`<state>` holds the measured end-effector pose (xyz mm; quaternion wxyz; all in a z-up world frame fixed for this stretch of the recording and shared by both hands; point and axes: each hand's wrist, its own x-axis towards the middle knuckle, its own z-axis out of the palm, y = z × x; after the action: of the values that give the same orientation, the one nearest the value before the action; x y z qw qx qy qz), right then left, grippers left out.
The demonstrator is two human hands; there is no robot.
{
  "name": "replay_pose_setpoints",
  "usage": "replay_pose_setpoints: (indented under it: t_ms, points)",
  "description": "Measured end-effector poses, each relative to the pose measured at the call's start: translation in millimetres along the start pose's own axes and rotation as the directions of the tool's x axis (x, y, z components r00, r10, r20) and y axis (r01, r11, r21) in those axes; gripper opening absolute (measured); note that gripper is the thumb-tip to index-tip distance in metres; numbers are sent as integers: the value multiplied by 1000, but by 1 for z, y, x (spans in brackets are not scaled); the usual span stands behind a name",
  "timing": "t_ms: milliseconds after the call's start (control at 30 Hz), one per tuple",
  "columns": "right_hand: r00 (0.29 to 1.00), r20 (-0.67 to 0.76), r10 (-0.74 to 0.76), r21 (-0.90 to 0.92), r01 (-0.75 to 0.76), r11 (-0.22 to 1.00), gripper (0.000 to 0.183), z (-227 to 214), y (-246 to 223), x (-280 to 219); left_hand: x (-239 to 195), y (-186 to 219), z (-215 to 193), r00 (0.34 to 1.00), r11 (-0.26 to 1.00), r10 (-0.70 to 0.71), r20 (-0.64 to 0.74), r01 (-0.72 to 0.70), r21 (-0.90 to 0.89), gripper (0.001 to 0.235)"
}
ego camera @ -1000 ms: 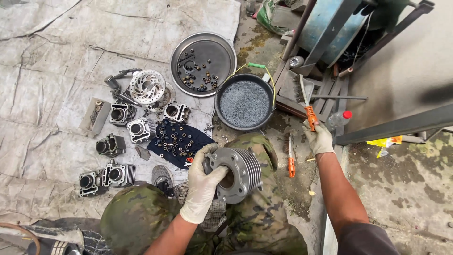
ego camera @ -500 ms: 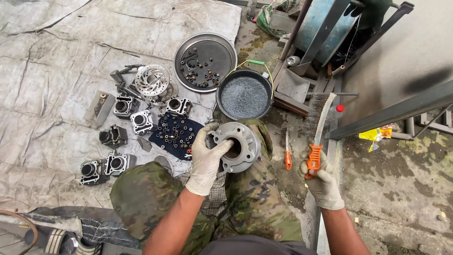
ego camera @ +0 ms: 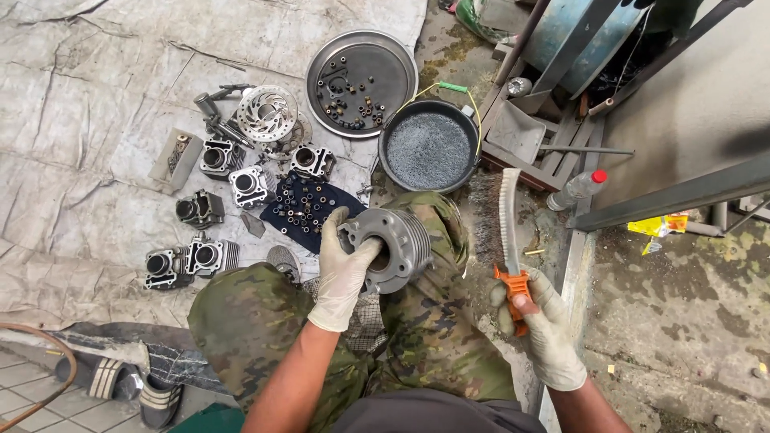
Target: The person sits on the ground and scrubs a metal engine cylinder head with a wire brush. They rotate the part to clean the exterior fins and the interior bore, then switch to a smaller brush to clean the inside of the cylinder.
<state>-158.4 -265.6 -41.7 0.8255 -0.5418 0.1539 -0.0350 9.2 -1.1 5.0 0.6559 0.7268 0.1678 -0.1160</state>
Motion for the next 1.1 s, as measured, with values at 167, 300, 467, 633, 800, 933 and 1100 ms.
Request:
replay_pose_setpoints:
  t_ms: [167, 300, 467, 633, 800, 933, 1100]
  points:
    - [987, -160, -15, -54, 7, 999, 47, 7, 23, -3, 11, 4, -9, 999, 993, -10, -38, 5, -121, 55]
    - [994, 51, -100, -78, 104, 992, 29, 14, -6, -1, 12, 29, -6, 994, 952, 105, -9, -98, 289, 59]
    - [1000, -1, 3, -174, -3, 985, 56, 8, -2, 1, 7, 39, -6, 997, 939, 51, 52, -66, 338, 69]
    - [997, -77, 8, 11, -7, 1000, 50, 8, 12, -7, 14, 6, -16, 999, 955, -15, 43, 2, 295, 68]
    - [997, -83, -1, -240, -19, 971, 53, 26, 9, -17, 18, -37, -14, 980, 978, 197, -29, -194, 80, 53]
    - [999, -6, -53, -550, 42, 834, 53, 34, -1, -19, 14, -41, -9, 943, 946, 324, -80, -325, 8, 56]
    - [997, -53, -58, -544, 20, 839, 54, 32, -6, -19, 5, -39, -1, 907, 881, 420, -29, -415, -229, 58]
